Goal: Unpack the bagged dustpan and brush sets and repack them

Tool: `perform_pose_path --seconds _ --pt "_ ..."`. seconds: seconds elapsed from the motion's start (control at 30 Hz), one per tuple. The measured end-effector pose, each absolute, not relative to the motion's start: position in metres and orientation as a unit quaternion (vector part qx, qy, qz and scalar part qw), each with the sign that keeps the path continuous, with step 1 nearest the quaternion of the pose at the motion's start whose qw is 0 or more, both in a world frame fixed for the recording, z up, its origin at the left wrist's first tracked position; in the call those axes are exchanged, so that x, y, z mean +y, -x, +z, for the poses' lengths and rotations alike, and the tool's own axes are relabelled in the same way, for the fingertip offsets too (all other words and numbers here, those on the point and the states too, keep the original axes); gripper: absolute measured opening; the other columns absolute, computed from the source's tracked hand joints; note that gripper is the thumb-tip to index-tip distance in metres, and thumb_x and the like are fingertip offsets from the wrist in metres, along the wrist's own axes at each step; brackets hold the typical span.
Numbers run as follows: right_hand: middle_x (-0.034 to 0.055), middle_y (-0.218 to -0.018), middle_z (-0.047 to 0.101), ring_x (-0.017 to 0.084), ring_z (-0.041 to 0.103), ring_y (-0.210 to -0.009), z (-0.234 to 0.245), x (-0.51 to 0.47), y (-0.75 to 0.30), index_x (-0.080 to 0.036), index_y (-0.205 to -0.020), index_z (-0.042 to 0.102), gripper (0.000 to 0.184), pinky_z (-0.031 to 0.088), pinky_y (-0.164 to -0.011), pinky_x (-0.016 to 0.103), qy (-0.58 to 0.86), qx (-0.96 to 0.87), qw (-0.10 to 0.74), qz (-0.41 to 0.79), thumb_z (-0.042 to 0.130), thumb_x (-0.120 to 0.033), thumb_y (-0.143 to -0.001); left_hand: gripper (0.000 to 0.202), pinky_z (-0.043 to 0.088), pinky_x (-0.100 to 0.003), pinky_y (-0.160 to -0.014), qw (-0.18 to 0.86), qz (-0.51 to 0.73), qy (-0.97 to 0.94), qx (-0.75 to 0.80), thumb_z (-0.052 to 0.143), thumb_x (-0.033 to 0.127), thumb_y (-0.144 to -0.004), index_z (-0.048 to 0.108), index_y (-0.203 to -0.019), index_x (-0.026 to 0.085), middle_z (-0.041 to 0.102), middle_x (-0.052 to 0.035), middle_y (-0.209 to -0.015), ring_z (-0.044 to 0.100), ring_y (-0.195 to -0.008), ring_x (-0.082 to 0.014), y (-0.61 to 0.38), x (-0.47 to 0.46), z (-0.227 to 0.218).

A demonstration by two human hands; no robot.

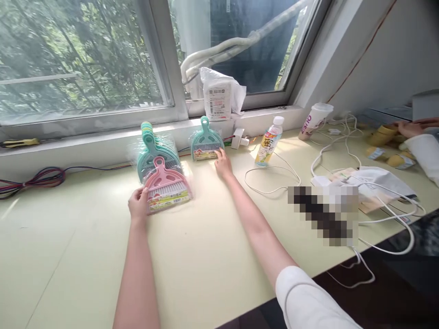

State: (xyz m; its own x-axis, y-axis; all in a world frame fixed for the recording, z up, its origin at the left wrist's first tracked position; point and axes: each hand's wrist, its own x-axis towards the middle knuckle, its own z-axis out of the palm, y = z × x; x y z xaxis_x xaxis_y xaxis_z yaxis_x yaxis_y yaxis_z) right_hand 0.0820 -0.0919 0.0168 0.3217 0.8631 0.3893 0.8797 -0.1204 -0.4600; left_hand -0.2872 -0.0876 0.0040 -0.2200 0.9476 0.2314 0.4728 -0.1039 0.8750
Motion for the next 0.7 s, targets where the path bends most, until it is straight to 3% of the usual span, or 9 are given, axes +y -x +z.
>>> perform_pose_path --seconds 0.2,0.37,0.47,0.57,0.63,0.7 --pt "0.0068 -0.156 0.036 0.022 0.035 -0.141 0.01 -0.091 -0.069 -0.02 -0.142 0.046 0.051 0.02 -0.119 0.05 0.689 -0.673 0.267 -0.034 0.036 -0.017 -0.092 0.047 0.051 -0.031 -0.077 0.288 0.487 -0.551 0.613 0.058 0.054 -0.072 0.067 -0.097 0.015 0.069 -0.0073 -0.092 0.064 -0.083 -0.0207 0.289 -0.092 0.005" --pt "0.0058 -0.156 0.035 0.023 0.027 -0.145 0.008 -0.083 -0.072 -0.025 -0.136 0.051 0.043 0.017 -0.117 0.06 0.707 -0.663 0.242 -0.034 0.042 -0.026 -0.093 0.045 0.049 -0.032 -0.079 0.285 0.476 -0.562 0.614 0.056 0.054 -0.074 0.067 -0.095 0.016 0.07 -0.0089 -0.092 0.065 -0.084 -0.0227 0.288 -0.094 0.007" --pt "0.0121 -0.153 0.037 0.025 0.031 -0.143 0.013 -0.072 -0.083 -0.021 -0.136 0.05 0.045 0.021 -0.117 0.053 0.732 -0.607 0.293 -0.099 0.048 -0.026 -0.092 0.042 0.049 -0.033 -0.079 0.278 0.468 -0.566 0.619 0.054 0.053 -0.076 0.067 -0.094 0.017 0.071 -0.0092 -0.093 0.065 -0.085 -0.0235 0.287 -0.098 0.011" --pt "0.0223 -0.15 0.033 0.027 0.034 -0.14 0.018 -0.052 -0.099 -0.011 -0.144 0.036 0.062 0.031 -0.114 0.044 0.751 -0.527 0.371 -0.142 0.055 -0.026 -0.088 0.04 0.049 -0.033 -0.077 0.278 0.46 -0.569 0.622 0.053 0.053 -0.077 0.066 -0.092 0.018 0.071 -0.0093 -0.093 0.065 -0.085 -0.0246 0.286 -0.102 0.015" --pt "0.0257 -0.148 0.032 0.031 0.034 -0.139 0.02 -0.035 -0.109 -0.008 -0.145 0.032 0.07 0.033 -0.112 0.045 0.76 -0.476 0.422 -0.131 0.061 -0.027 -0.084 0.042 0.049 -0.033 -0.075 0.284 0.459 -0.569 0.62 0.053 0.055 -0.077 0.066 -0.092 0.018 0.071 -0.0091 -0.092 0.065 -0.084 -0.0247 0.286 -0.103 0.016" --pt "0.0251 -0.144 0.036 0.032 0.041 -0.133 0.021 -0.02 -0.115 -0.009 -0.14 0.037 0.071 0.037 -0.108 0.044 0.758 -0.451 0.465 -0.073 0.066 -0.026 -0.078 0.043 0.049 -0.032 -0.073 0.289 0.459 -0.569 0.618 0.053 0.056 -0.077 0.065 -0.092 0.018 0.072 -0.0085 -0.091 0.065 -0.083 -0.0242 0.287 -0.103 0.016"
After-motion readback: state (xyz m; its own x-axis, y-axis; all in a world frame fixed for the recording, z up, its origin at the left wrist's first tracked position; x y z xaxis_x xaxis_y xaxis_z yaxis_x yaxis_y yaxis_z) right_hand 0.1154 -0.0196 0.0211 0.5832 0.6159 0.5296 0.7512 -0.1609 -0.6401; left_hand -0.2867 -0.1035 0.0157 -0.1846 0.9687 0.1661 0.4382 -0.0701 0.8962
